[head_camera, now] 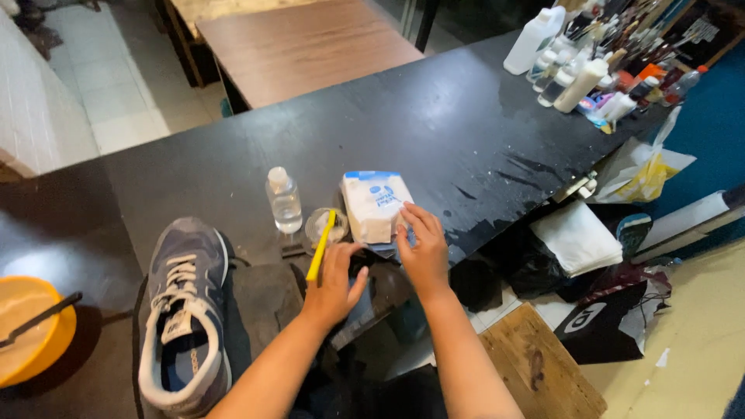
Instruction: The person scrubs a gray New Balance sneaker with a brush and a cloth, using a soapy solution from a yellow bowl. They rotate the shoe to clean different areas, including the sole and upper, then wipe the surface with a white wipe.
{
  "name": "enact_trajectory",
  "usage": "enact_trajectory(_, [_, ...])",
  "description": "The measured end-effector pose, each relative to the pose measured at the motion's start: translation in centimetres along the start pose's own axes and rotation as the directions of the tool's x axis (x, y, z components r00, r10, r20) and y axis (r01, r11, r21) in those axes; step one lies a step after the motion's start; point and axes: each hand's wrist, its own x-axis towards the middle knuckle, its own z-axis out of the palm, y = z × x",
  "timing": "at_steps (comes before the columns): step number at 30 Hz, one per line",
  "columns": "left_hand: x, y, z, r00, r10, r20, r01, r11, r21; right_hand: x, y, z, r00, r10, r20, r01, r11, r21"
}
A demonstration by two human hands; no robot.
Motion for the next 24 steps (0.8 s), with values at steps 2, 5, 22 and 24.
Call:
enact_trajectory(2, [-0.2,-0.5,0.8,0.999,-0.036,-0.028,0.032,0.991,-0.13,-0.3,-0.4,-0.3,1.0,0.014,-0.005,-0.014,1.0,0.009])
enact_trajectory(5, [-0.3,-1.3,0.8,0.997,-0.076,0.016,0.077,0.988,-0.135,-0.3,-0.4,-0.7,1.0,0.018,0.012,-0.018,1.0,0.005])
enact_trajectory(22, [-2.0,-1.6,0.8,0.997,0.054,0.054,-0.061,0.99,0.13,3.3,-5.6,7.6,0.614,-0.306,0.727,0.491,0.87,-0.049])
enact_trajectory(24, [-1.2,-0.2,-1.6,0.987,0.156,-0.04,-0.142,0.961,0.238,3.8,-4.5,8.0,0.595,-0.304,0.744,0.506,0.861,-0.052])
